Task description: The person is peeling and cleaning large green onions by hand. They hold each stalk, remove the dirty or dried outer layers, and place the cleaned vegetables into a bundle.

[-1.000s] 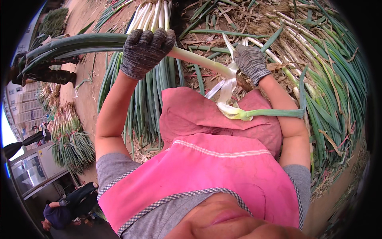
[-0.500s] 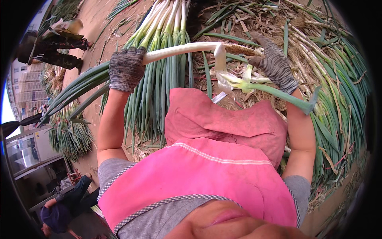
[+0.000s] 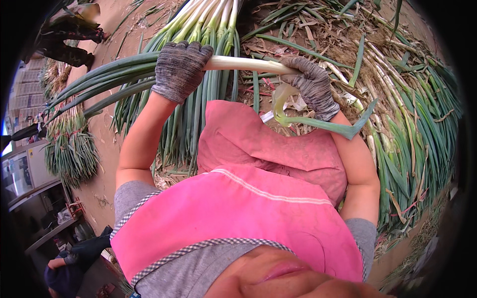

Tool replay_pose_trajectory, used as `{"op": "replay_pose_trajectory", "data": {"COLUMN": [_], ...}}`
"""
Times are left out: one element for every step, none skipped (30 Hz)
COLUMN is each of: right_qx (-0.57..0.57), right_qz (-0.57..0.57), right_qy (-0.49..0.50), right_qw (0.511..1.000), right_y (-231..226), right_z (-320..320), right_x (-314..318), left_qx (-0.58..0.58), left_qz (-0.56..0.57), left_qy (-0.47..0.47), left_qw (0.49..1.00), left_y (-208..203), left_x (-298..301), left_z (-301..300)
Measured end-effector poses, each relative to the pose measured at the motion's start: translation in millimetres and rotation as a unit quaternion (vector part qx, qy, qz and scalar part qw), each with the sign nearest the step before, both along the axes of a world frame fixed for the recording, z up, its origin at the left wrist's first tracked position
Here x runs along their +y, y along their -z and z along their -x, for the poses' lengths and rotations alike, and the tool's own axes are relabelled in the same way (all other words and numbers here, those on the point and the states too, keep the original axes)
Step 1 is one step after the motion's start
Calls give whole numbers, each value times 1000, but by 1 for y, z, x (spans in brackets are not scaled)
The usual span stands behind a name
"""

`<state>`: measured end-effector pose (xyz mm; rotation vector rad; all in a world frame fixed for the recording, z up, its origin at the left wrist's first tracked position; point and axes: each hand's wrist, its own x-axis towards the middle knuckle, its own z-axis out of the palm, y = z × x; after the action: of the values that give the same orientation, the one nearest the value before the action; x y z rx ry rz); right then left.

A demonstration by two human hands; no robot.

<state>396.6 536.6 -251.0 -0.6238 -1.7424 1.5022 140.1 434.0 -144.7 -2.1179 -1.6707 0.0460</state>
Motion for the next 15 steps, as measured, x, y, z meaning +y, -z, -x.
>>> {"op": "replay_pose_trajectory", "data": {"right_qx": [14,27,37,17,-3,-24,-20,-29,-55,-25,-39,-51,-31,-22,-15], "right_qz": [12,25,42,53,63,70,60,37,-15,32,-37,-5,20,-5,5], "right_qy": [1,1,-1,8,14,14,-1,38,57,79,89,116,134,141,104], "right_qw": [1000,999,998,998,998,997,998,998,997,996,995,992,990,990,994], "right_y": [2,4,3,2,2,0,0,2,-1,-4,5,7,20,27,15], "right_z": [-2,-4,-1,-1,-2,1,9,9,8,8,1,2,-2,-8,0], "right_x": [0,0,0,2,4,4,7,-2,-4,-10,0,3,11,16,9], "left_qx": [-3,8,20,32,38,28,32,18,12,14,-22,-17,-34,-43,-20], "left_qz": [-4,-14,-21,-27,-33,-32,-41,-33,-40,-34,-41,-25,-51,-47,-44], "left_qy": [7,9,9,7,7,11,2,2,5,7,28,29,32,40,24], "left_qw": [1000,1000,1000,999,999,999,999,999,999,999,999,999,998,997,999], "left_y": [0,0,1,2,4,8,8,14,12,10,10,9,12,14,10], "left_x": [0,0,0,0,-1,-3,-6,-6,-7,-7,0,5,12,16,11], "left_z": [-1,-3,-2,-1,-1,2,10,9,8,6,3,-1,-4,-5,-2]}}
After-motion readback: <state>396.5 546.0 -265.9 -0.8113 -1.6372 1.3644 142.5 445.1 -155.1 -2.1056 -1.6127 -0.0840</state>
